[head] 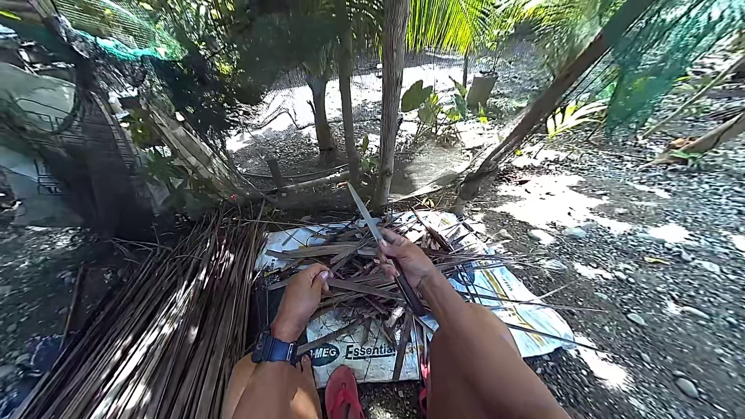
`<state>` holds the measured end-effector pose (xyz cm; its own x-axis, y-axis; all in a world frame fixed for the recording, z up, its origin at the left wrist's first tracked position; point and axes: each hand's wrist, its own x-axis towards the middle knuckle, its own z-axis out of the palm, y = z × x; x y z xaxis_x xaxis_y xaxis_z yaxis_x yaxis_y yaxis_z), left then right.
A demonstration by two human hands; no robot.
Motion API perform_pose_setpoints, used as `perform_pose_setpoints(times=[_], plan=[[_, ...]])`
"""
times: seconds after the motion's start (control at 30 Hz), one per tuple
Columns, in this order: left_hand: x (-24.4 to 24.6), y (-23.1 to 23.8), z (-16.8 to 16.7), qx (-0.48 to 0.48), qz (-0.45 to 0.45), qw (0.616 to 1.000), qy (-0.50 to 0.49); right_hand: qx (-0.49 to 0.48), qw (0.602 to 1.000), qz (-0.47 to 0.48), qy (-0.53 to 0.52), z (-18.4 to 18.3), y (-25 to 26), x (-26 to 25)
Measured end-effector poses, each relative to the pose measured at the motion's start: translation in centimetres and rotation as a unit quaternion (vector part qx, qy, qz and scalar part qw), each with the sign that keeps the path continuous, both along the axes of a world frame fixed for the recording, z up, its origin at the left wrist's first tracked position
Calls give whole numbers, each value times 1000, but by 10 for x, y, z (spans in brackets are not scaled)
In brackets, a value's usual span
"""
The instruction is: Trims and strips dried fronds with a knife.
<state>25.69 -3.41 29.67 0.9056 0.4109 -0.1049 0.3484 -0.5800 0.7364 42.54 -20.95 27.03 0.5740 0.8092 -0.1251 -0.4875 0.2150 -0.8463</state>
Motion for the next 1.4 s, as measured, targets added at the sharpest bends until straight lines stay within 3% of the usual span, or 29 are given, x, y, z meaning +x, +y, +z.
perform_pose_setpoints(times=[0.2, 0.6, 0.93, 1.17, 1.23, 1.4], plan=[[7, -6, -5, -33, 14, 999, -35, -32, 982, 176, -59, -12, 17, -40], [7, -8, -1, -63, 2, 997, -47, -9, 991, 123, -55, -11, 13, -29], [-10, 10, 1, -101, -9, 994, -38, -14, 997, -80, -14, 7, -7, 9], [-24, 23, -5, -91, 37, 993, -59, -50, 960, -271, 41, 12, -16, 42], [-24, 23, -3, -58, 67, 995, -49, -64, 968, -241, 9, 16, -20, 38], [-10, 5, 0, 22, 73, 997, -12, -77, 991, 72, -84, 6, -6, -13]])
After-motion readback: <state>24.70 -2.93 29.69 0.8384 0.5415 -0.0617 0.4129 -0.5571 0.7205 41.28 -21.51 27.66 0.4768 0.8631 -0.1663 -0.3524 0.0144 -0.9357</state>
